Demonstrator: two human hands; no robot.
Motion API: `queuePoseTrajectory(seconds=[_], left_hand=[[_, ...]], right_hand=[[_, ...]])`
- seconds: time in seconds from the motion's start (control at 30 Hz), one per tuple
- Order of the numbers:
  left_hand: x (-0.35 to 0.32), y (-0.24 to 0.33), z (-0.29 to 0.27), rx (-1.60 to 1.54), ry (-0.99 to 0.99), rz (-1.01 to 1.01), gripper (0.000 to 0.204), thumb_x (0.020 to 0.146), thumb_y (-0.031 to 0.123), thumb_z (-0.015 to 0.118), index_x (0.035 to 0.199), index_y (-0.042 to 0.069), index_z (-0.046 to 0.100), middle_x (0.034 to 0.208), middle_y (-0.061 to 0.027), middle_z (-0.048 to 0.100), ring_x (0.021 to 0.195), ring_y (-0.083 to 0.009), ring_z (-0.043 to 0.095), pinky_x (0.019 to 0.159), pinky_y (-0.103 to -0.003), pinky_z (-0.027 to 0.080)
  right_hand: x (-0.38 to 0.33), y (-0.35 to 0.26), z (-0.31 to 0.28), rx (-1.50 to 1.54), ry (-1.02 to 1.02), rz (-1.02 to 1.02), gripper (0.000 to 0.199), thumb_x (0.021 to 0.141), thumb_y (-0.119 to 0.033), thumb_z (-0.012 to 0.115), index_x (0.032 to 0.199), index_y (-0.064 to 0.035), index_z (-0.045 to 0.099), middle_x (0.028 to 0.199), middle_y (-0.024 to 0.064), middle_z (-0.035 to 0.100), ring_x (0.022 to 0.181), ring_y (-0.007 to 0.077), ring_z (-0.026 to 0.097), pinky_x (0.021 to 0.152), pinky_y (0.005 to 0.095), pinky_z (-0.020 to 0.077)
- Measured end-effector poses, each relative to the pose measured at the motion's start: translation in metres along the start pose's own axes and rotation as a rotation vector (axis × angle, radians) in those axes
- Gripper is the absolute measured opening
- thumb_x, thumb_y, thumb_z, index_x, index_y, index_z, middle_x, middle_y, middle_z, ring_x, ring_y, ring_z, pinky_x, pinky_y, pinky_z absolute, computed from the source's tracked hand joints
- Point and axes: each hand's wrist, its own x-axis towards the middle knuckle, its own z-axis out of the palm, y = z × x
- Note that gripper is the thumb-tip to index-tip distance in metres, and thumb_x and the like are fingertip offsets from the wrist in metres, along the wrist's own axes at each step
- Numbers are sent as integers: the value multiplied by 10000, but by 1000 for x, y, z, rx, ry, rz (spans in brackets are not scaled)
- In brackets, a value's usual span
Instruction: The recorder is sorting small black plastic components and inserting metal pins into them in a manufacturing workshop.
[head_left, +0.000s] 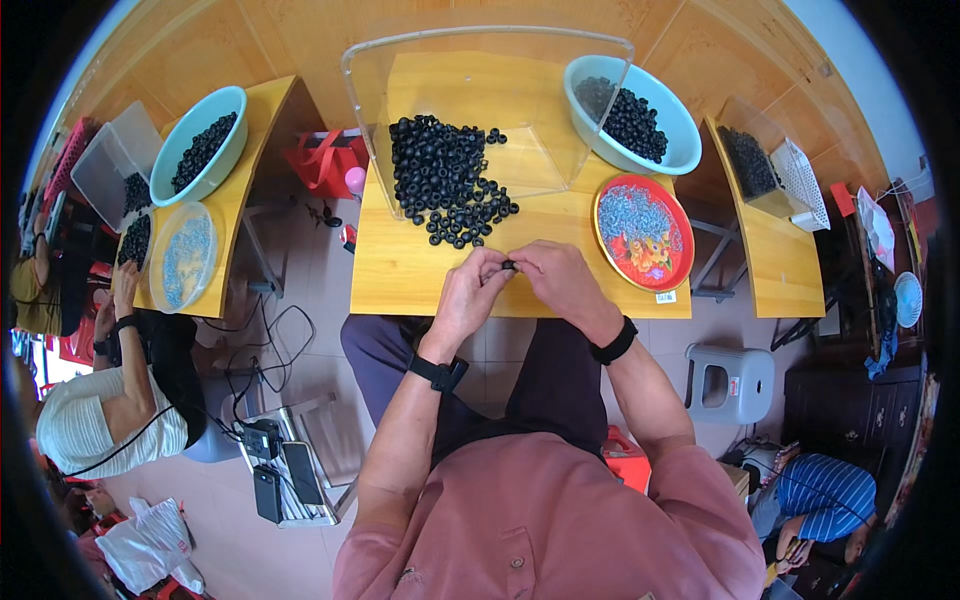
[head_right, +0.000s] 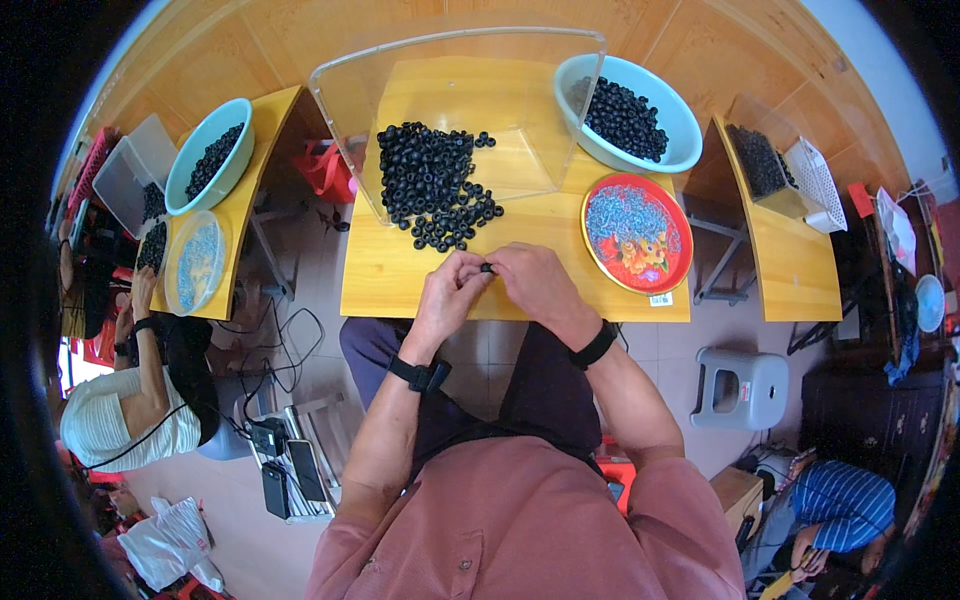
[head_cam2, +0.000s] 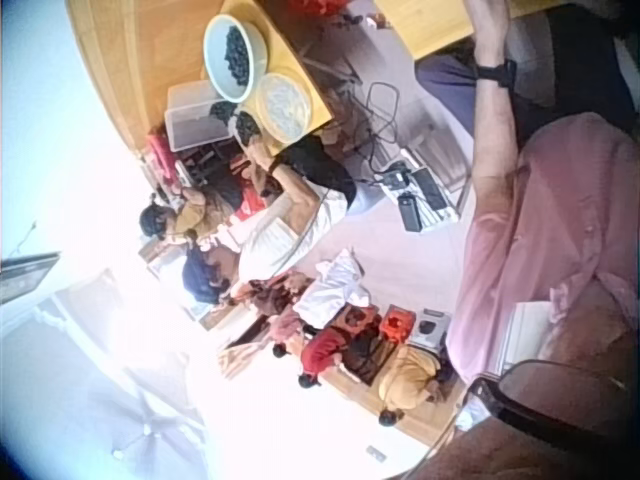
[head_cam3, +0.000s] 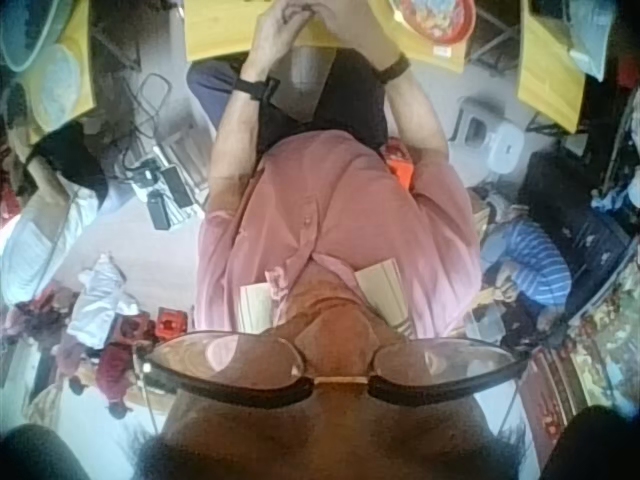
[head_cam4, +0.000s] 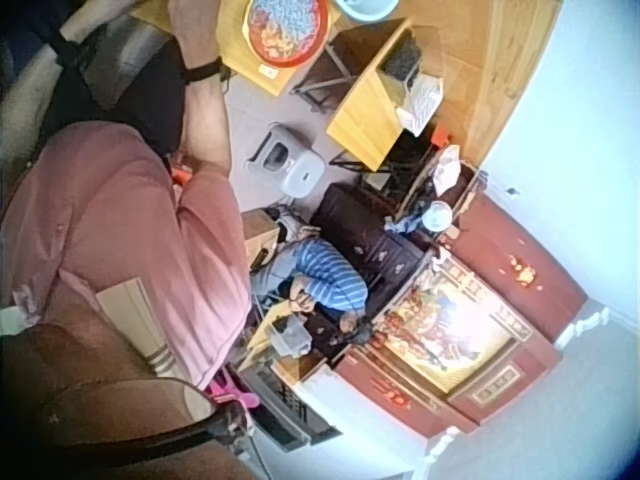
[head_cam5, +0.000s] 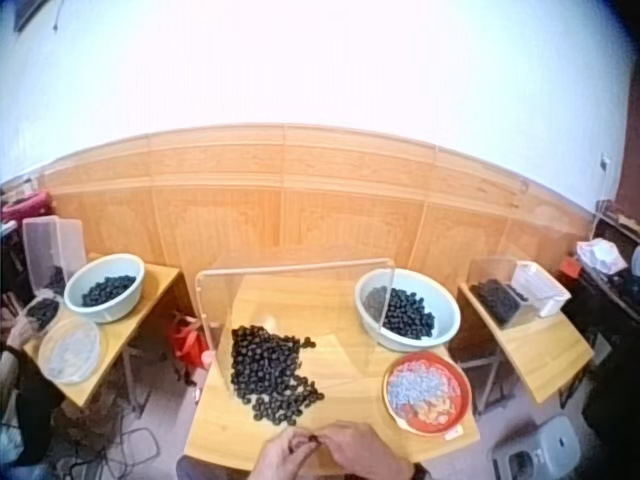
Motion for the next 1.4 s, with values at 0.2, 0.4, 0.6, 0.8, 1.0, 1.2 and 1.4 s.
queuePoseTrajectory(seconds=[0.2, 0.4, 0.6, 0.8, 1.0, 1.2, 1.4], left_hand=[[1, 5, -2, 86, -29, -21, 143, 967, 65, 691, 1070, -7, 623, 816, -8, 687, 703, -36, 539, 642, -227, 466], [6, -5, 5, -75, 77, -45, 122, 973, 59, 678, 1038, -26, 620, 838, -51, 714, 751, -59, 622, 676, -230, 505], [11, -19, 7, -214, 112, -66, 129, 974, 51, 677, 1039, -31, 602, 895, -80, 741, 826, -107, 686, 712, -244, 534], [6, -9, -2, 82, 108, 72, 224, 943, 74, 713, 1108, -5, 583, 867, -106, 740, 808, -131, 703, 723, -284, 548], [3, -3, 1, 60, 49, 84, 285, 910, 97, 747, 1137, 8, 599, 844, -129, 719, 759, -201, 700, 707, -325, 548], [0, 8, 5, 233, -35, 107, 333, 884, 170, 770, 1133, 2, 627, 809, -146, 677, 750, -282, 678, 707, -387, 546], [-7, -1, 11, 502, 34, 276, 312, 884, 250, 760, 1066, 16, 661, 941, -170, 665, 901, -353, 652, 779, -435, 533]], right_hand=[[6, 3, -1, -117, -63, -9, 141, 891, -75, 629, 954, -13, 739, 853, 195, 711, 800, 392, 686, 716, 470, 540], [12, -4, 3, -150, -108, 50, 168, 885, -64, 611, 981, -1, 734, 858, 210, 710, 823, 392, 695, 720, 466, 550], [2, -15, 22, -133, 64, -28, 228, 867, 7, 592, 1070, 21, 696, 905, 215, 709, 864, 384, 703, 750, 446, 568], [6, -3, 20, -1, 106, -9, 214, 904, -31, 627, 1099, 27, 695, 911, 220, 716, 850, 367, 712, 743, 395, 577], [-1, 16, 32, 331, 149, 353, 165, 903, -61, 710, 1044, 22, 685, 874, 137, 746, 777, 203, 725, 699, 308, 552], [-18, 33, 26, 592, 72, 439, 104, 933, -63, 717, 953, 10, 646, 797, 27, 688, 724, 73, 637, 640, 232, 506], [-25, 39, 30, 800, 38, 421, 96, 932, -69, 727, 923, -4, 656, 792, 14, 679, 699, 61, 626, 617, 208, 490]])
